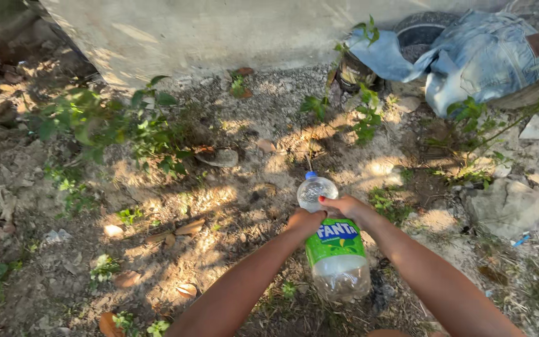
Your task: The person plucks leaves from a plant by hand and pours water from a plastic bottle onto the soil around the plants before placing the bottle on the ground.
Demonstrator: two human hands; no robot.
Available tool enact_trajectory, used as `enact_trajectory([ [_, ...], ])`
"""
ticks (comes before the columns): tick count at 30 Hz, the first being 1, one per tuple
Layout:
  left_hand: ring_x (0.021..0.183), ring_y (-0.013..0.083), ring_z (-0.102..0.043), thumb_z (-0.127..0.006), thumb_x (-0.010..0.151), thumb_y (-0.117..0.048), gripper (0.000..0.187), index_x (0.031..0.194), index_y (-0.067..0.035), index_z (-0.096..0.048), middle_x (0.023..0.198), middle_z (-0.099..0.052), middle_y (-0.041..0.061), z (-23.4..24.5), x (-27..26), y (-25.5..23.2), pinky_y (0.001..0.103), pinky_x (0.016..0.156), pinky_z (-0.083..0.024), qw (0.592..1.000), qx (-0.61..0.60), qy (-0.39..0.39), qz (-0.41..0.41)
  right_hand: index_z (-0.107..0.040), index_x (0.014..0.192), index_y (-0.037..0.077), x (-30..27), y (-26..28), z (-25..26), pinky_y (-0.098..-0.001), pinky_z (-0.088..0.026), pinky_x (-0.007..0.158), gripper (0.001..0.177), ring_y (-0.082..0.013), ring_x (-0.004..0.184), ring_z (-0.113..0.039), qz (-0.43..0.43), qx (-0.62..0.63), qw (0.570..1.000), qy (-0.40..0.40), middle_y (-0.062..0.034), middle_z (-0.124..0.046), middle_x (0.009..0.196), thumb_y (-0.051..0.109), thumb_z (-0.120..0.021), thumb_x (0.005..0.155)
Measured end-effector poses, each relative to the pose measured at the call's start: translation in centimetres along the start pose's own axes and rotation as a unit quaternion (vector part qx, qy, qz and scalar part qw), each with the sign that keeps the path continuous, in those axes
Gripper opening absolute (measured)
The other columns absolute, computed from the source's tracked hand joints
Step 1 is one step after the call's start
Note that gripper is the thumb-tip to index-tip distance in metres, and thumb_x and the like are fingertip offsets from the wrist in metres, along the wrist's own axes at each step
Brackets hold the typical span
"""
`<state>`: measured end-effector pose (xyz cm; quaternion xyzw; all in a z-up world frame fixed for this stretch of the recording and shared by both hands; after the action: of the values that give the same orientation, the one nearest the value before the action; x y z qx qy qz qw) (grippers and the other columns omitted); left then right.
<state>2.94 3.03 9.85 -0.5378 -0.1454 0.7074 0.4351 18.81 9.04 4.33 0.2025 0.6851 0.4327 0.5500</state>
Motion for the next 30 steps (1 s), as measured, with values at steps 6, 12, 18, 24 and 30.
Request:
enact_trajectory([
  [6,0.102,0.0326,-0.075,-0.068,0.085,-0.045,0.063,0.125,0.004,-0.065,0.117,-0.072,0.023,1.6,-1.0,0.1,0.041,0.088,-0.06,0.999,0.03,0.0,-0.036,-0.077,0.1,0.0,-2.7,1.2,-2.0,-0.0356,-0.06,0.065,0.053,-0.0205,0.071,-0.073,-0.019,0.047,0.999,0.003,-0.0128,-0.077,0.085,0.05,-0.076,0.081],
  [12,0.108,0.0363,-0.073,-0.068,0.086,-0.047,0.066,0.124,0.007,-0.065,0.12,-0.071,0.027,2.5,-1.9,0.4,0.041,0.091,-0.058,0.997,0.047,0.009,-0.062,-0.076,0.097,-0.003,-3.8,1.8,-2.4,-0.0337,-0.058,0.069,0.052,-0.021,0.073,-0.072,0.012,0.031,0.999,-0.022,-0.0137,-0.077,0.085,0.048,-0.077,0.086],
  [18,0.112,0.0375,-0.072,-0.066,0.081,-0.046,0.062,0.121,0.002,-0.07,0.121,-0.072,0.026,3.7,-2.6,-1.1,0.044,0.094,-0.057,0.997,0.013,-0.002,-0.073,-0.077,0.1,0.002,-2.3,0.5,-1.6,-0.0359,-0.06,0.073,0.046,-0.0233,0.075,-0.075,-0.036,0.045,0.996,-0.072,-0.0147,-0.079,0.09,0.045,-0.071,0.085],
  [24,0.119,0.0413,-0.066,-0.066,0.082,-0.051,0.064,0.122,-0.001,-0.069,0.127,-0.067,0.027,3.4,-2.7,-1.8,0.047,0.101,-0.053,0.998,0.027,-0.003,-0.053,-0.078,0.111,0.005,-4.8,2.7,-0.2,-0.0292,-0.056,0.081,0.051,-0.0127,0.089,-0.072,-0.096,-0.079,0.981,-0.148,-0.0036,-0.08,0.106,0.05,-0.069,0.09],
  [30,0.118,0.0417,-0.066,-0.068,0.081,-0.052,0.063,0.117,-0.001,-0.071,0.124,-0.067,0.026,4.5,-3.1,-2.0,0.046,0.1,-0.053,0.999,-0.006,-0.002,-0.053,-0.079,0.111,0.005,-7.2,6.2,-3.3,-0.0331,-0.056,0.08,0.052,-0.0186,0.089,-0.07,-0.12,-0.068,0.984,-0.115,-0.0097,-0.079,0.105,0.05,-0.068,0.089],
])
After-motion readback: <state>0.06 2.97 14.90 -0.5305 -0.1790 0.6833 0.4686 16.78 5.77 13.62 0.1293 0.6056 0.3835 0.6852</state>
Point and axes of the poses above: each hand's wrist, its own x-axis towards the middle knuckle, its own z-axis out of the back of the hand, y = z × x, the point moved 7 cm from there along x, towards the middle knuckle
